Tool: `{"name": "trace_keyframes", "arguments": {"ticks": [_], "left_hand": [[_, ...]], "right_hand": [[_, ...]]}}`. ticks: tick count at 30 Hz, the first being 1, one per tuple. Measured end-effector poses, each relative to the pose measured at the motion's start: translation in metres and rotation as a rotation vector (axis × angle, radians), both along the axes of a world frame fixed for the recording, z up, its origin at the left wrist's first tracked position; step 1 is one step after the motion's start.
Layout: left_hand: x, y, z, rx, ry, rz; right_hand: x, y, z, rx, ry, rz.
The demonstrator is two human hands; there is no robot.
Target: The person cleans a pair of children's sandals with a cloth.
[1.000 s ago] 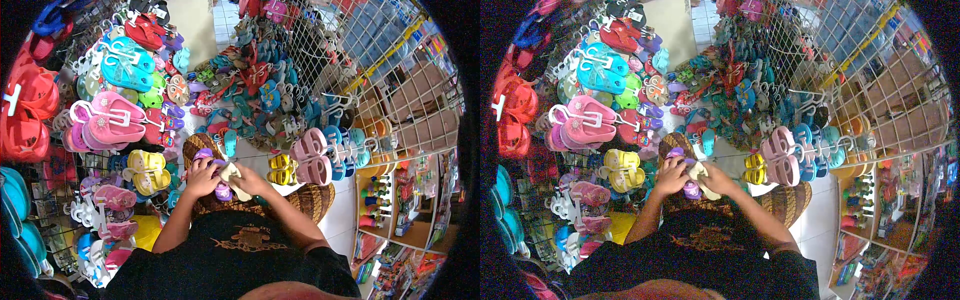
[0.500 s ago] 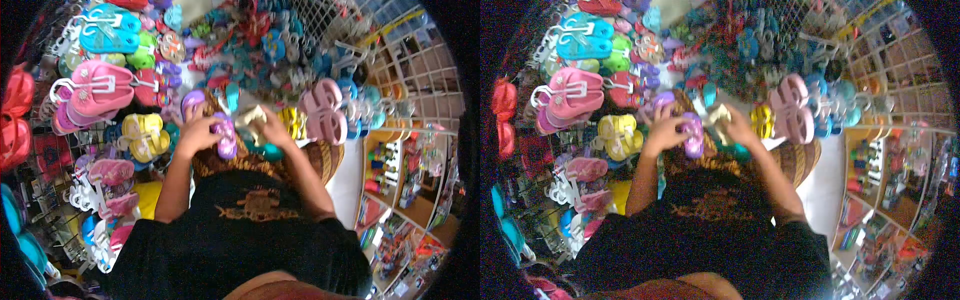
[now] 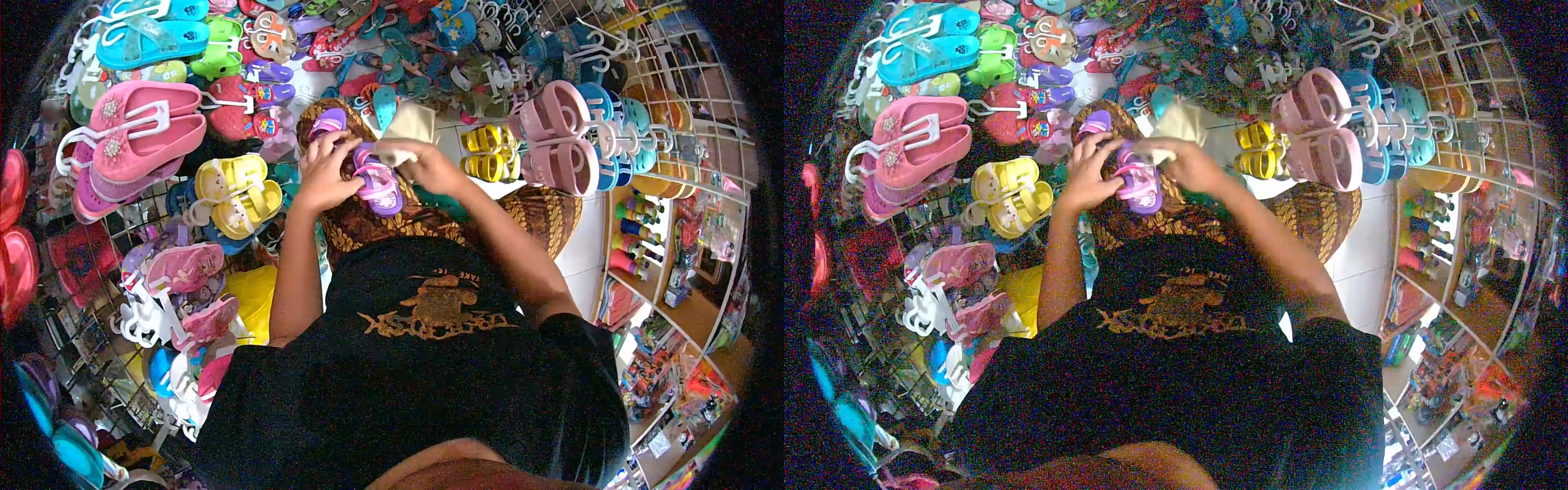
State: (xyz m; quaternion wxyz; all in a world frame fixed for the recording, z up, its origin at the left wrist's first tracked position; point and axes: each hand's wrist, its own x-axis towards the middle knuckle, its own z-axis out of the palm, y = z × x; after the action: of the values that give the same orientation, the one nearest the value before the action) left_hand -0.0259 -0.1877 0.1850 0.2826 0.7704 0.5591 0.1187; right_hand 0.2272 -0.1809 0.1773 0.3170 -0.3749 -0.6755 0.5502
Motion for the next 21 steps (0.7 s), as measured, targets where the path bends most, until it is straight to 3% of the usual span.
{"name": "trace_keyframes", "arguments": {"ticks": [1,2,4,7,8,10,13,15,16,17,18,20,21], "left_hand": [[0.003,-0.002,0.006,-0.01,0.052,-0.004],[0.005,-0.003,0.009,-0.022,0.104,-0.009],[0.006,-0.005,0.01,-0.013,0.098,0.012],[0.003,-0.005,0.001,0.015,0.126,0.005],[0.002,-0.004,-0.002,0.007,0.123,0.002],[0.003,-0.002,-0.003,-0.006,0.113,-0.007],[0.007,0.0,0.001,-0.033,0.109,0.027],[0.011,-0.001,0.004,-0.021,0.134,0.053],[0.015,-0.004,0.006,-0.02,0.149,0.066],[0.019,-0.006,0.008,0.022,0.183,0.088],[0.025,-0.007,0.009,0.023,0.218,0.119],[0.035,-0.006,0.012,0.031,0.283,0.18],[0.032,-0.005,-0.002,0.08,0.3,0.177]], "right_hand": [[0.005,0.014,-0.011,0.135,-0.133,-0.013],[0.012,0.018,-0.02,0.095,-0.254,-0.058],[0.006,0.019,0.007,0.143,-0.119,-0.176],[-0.014,0.006,0.008,0.123,0.023,-0.086],[-0.015,0.006,0.008,0.312,-0.037,0.063],[-0.009,0.005,-0.014,0.298,-0.019,0.003],[0.021,0.015,-0.041,0.011,-0.441,-0.067],[0.03,0.012,-0.044,-0.257,-0.409,-0.233],[0.034,0.009,-0.044,-0.397,-0.388,-0.313],[0.042,0.004,-0.053,-0.407,-0.139,-0.303],[0.038,-0.001,-0.009,-0.595,0.043,-0.297],[0.047,-0.012,-0.015,-0.627,0.133,-0.175],[0.052,-0.016,-0.012,-0.657,0.174,0.002]]}}
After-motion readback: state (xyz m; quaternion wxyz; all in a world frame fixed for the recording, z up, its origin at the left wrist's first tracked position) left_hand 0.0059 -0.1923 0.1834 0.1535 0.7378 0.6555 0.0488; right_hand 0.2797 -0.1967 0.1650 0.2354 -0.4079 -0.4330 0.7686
